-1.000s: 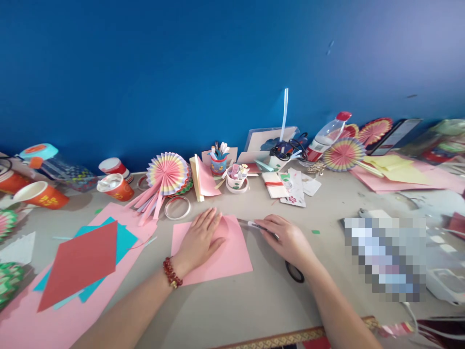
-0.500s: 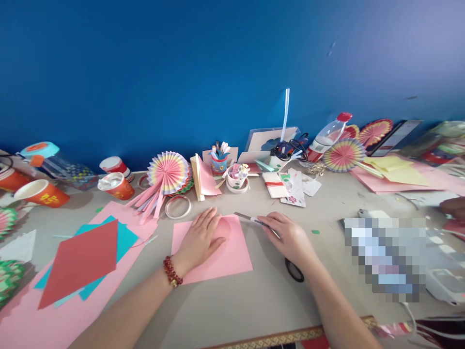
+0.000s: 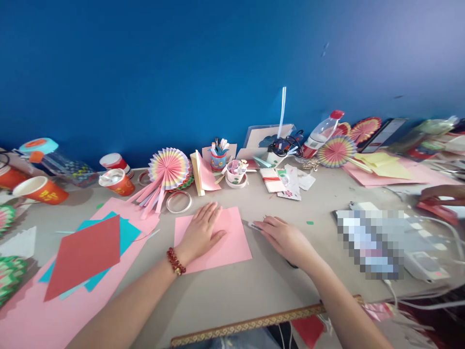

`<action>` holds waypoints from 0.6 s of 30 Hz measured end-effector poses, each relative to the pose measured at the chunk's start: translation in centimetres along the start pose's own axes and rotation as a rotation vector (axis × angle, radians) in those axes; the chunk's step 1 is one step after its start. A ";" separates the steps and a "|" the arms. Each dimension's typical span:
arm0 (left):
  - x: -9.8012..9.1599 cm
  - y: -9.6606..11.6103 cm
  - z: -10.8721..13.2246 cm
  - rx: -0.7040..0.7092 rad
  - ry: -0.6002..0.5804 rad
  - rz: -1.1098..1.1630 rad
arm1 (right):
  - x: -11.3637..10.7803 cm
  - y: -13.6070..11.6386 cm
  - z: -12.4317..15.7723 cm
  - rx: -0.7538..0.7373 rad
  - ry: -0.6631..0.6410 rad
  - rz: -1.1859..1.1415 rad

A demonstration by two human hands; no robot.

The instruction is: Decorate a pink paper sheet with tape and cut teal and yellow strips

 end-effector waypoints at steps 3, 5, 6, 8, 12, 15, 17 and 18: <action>0.0 0.0 0.0 -0.014 -0.016 -0.025 | 0.0 -0.7 1.1 -0.029 -0.041 -0.006; -0.1 0.1 0.0 -0.021 -0.024 -0.035 | 0.1 -1.3 1.9 -0.042 -0.043 -0.025; -0.2 0.1 0.0 -0.025 -0.026 -0.038 | 0.2 -1.5 2.3 -0.045 -0.038 -0.029; -0.4 0.2 0.0 -0.032 -0.028 -0.043 | 0.4 -2.1 3.1 -0.049 -0.016 -0.021; -0.8 0.6 0.0 -0.033 -0.029 -0.049 | 1.2 -2.6 4.6 -0.059 0.033 0.057; -1.0 0.9 0.1 -0.029 -0.035 -0.046 | 2.0 -2.7 5.4 -0.086 0.061 0.156; -1.2 1.1 0.3 -0.031 -0.040 -0.040 | 2.4 -2.8 5.7 -0.083 0.072 0.210; -1.5 1.2 0.5 -0.030 -0.044 -0.036 | 2.6 -2.8 5.8 -0.080 0.074 0.231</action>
Point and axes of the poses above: each hand's wrist, its own z-axis away from the middle knuckle, its own x-axis out of the palm, y = z × x, the point moved 1 cm from there along -z, towards the middle knuckle, and after that the axes turned 15 degrees about -y, right-handed, at the moved point
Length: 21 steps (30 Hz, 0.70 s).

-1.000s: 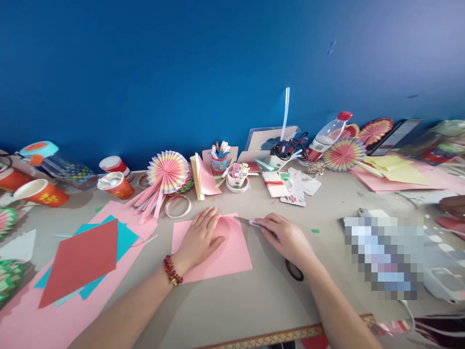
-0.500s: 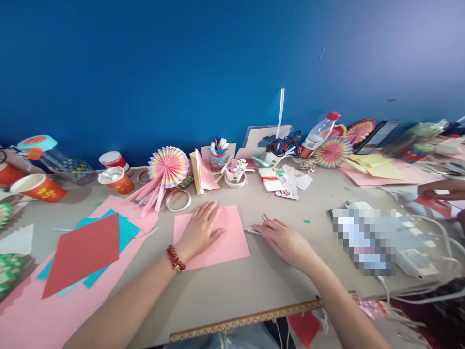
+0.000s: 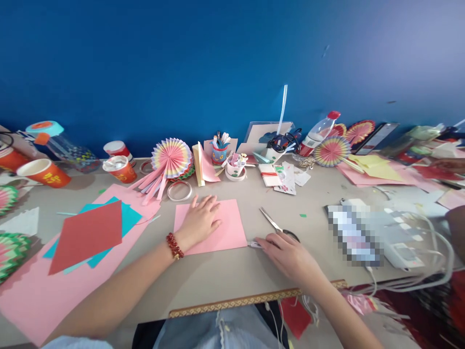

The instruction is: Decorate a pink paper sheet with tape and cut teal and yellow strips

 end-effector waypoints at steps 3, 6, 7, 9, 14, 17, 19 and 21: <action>-0.8 0.6 0.7 0.129 -0.045 0.001 | 0.3 -0.2 0.1 0.010 0.001 0.053; -1.3 1.2 1.5 0.400 -0.126 -0.011 | 0.5 -0.4 -0.1 0.040 -0.007 0.092; -1.2 1.3 1.7 0.474 -0.154 -0.015 | 0.6 -0.4 -0.1 0.047 -0.012 0.100; -0.9 1.4 2.0 0.555 -0.195 -0.010 | 0.7 -0.5 -0.1 0.049 -0.019 0.112; -0.4 1.3 2.1 0.569 -0.235 0.054 | 0.7 -0.8 0.5 0.018 -0.008 0.088; -0.7 1.3 2.2 0.591 -0.252 0.066 | 0.9 -0.9 1.0 0.010 -0.012 0.070; -0.9 1.4 2.3 0.616 -0.230 0.068 | 1.1 -0.9 1.2 0.006 -0.030 0.074; -1.0 1.5 2.3 0.630 -0.204 0.067 | 1.4 -0.8 1.3 0.011 -0.047 0.079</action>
Point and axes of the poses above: each hand's wrist, its own z-axis away from the middle knuckle, its own x-axis out of the palm, y = z × x, the point moved 1 cm from there along -z, towards the middle knuckle, and after that the axes turned 15 degrees about -y, right-handed, at the moved point
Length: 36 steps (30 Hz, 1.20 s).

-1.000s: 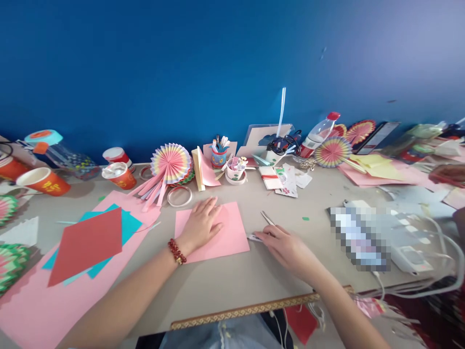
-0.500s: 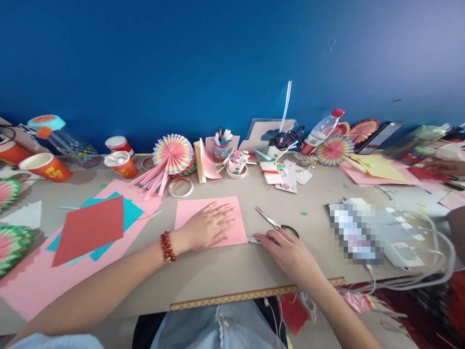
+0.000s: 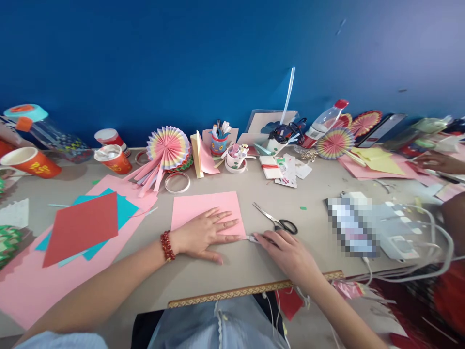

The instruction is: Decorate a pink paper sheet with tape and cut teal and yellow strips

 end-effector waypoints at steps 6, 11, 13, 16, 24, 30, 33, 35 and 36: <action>-0.2 0.3 -0.2 -0.024 -0.064 0.011 | 0.3 0.2 -0.1 -0.013 -0.022 0.004; -0.1 0.6 -0.6 -0.059 -0.095 0.018 | 0.1 0.0 0.0 -0.004 -0.023 0.010; 0.0 0.7 -0.6 -0.065 -0.090 0.015 | 0.1 -0.1 0.1 -0.003 -0.012 0.013; 0.2 0.7 -0.7 -0.036 -0.053 0.026 | 0.1 -0.3 0.3 -0.008 -0.010 0.009; 0.3 0.6 -0.9 0.021 -0.132 -0.017 | -0.5 0.0 0.4 -0.091 0.018 0.031; 0.5 0.5 -0.9 0.028 -0.141 -0.041 | -1.0 -0.1 0.5 -0.044 0.075 0.010; 0.5 0.5 -0.9 0.024 -0.138 -0.040 | -0.9 -0.2 0.3 -0.025 0.115 -0.028; 0.4 0.5 -0.9 0.022 -0.143 -0.035 | -0.9 -0.1 0.1 -0.008 0.134 -0.082; 0.4 0.5 -0.9 0.021 -0.147 -0.032 | -0.9 -0.1 0.0 -0.001 0.135 -0.116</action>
Point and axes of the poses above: each hand's wrist, its own z-axis away from the middle knuckle, its own x-axis out of the palm, y = z × x, the point moved 1 cm from there along -z, towards the middle knuckle, and after that the axes turned 15 degrees about -y, right-handed, at the moved point
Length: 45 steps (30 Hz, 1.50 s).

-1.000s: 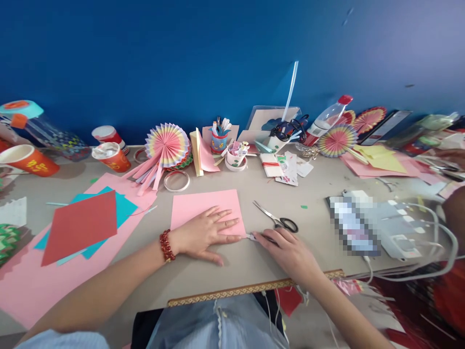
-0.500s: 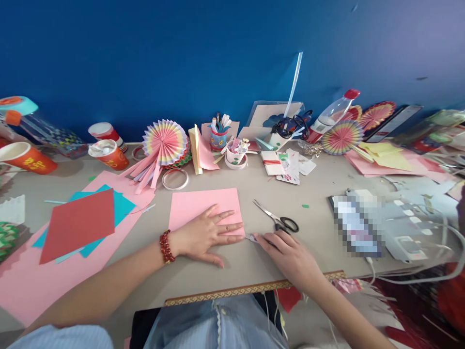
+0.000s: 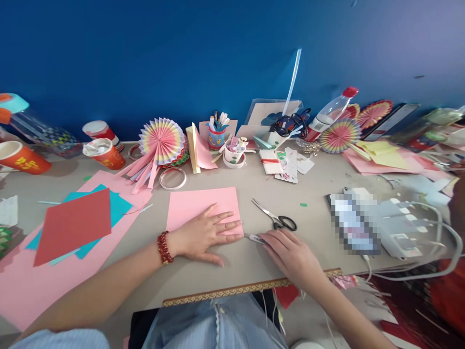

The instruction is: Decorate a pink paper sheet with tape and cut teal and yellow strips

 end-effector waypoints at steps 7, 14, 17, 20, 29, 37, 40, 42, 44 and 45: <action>0.0 0.0 0.0 -0.007 0.010 -0.001 | -0.4 0.3 -0.1 0.017 -0.027 -0.096; 0.1 0.0 0.0 -0.016 0.014 -0.018 | -0.5 0.3 0.3 -0.068 -0.038 -0.057; 0.2 0.1 0.0 -0.016 0.026 -0.027 | -0.6 0.2 0.1 -0.055 -0.032 -0.061; 0.2 0.1 -0.1 -0.015 0.012 -0.021 | -0.7 0.1 -0.1 -0.057 -0.027 -0.070; 0.3 0.0 -0.1 -0.011 0.022 -0.032 | -0.9 0.1 -0.2 -0.079 -0.041 -0.112; 0.4 -0.1 -0.1 -0.010 0.016 -0.028 | -0.7 -0.3 -0.1 -0.067 -0.041 -0.099; 0.5 -0.1 -0.1 -0.005 0.017 -0.035 | -0.5 -0.5 0.1 -0.053 -0.040 -0.105; 0.4 -0.1 -0.1 -0.003 0.017 -0.034 | -0.3 -0.8 0.2 -0.044 -0.029 -0.095; 0.4 -0.1 -0.1 -0.002 0.015 -0.027 | -0.1 -1.2 0.0 -0.045 -0.018 -0.093; 0.4 -0.1 -0.1 -0.001 0.013 -0.025 | 0.0 -1.4 -0.1 -0.048 -0.014 -0.096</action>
Point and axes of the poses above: each hand's wrist, its own z-axis away from the middle knuckle, its own x-axis out of the palm, y = z × x, the point moved 1 cm from there along -z, towards the middle knuckle, and after that the axes turned 15 degrees about -y, right-handed, at the moved point
